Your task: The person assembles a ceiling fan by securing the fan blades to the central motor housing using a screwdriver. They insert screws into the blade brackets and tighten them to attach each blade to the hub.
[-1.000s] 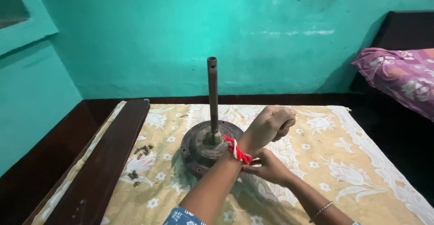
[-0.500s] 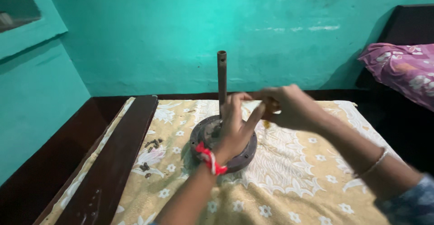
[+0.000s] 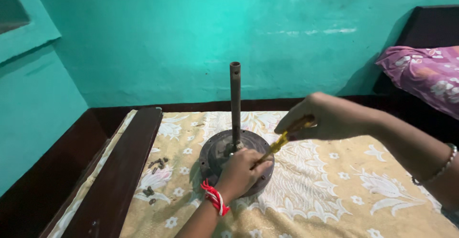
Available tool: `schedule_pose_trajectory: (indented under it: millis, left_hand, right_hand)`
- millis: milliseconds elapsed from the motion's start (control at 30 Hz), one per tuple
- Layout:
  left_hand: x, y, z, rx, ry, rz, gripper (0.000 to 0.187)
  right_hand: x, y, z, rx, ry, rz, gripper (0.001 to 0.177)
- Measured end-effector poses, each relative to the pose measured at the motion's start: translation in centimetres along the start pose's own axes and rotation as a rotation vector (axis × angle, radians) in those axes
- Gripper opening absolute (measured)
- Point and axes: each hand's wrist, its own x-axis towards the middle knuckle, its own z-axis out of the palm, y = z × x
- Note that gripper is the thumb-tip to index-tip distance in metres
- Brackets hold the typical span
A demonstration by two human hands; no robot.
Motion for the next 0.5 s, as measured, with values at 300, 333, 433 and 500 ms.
schedule_pose_trajectory:
  millis: [300,333,433,500]
  left_hand:
    - [1.3,-0.7,1.0,-0.185,0.161,0.320,0.026]
    - [1.4,-0.6,1.2,-0.192,0.151,0.303,0.026]
    - [1.7,-0.2,1.2,-0.208,0.110,0.259,0.027]
    - [1.6,-0.3,0.8,-0.203,0.070,0.240,0.028]
  right_hand:
    - [0.7,-2.1,-0.6,-0.232,-0.286,0.254,0.028]
    - [1.0,-2.5,-0.4,-0.287,-0.268,0.235,0.026]
    - [1.6,-3.0,0.2,-0.396,-0.229,0.179,0.022]
    - [1.9,-2.7,0.0,-0.396,-0.219,0.145,0.021]
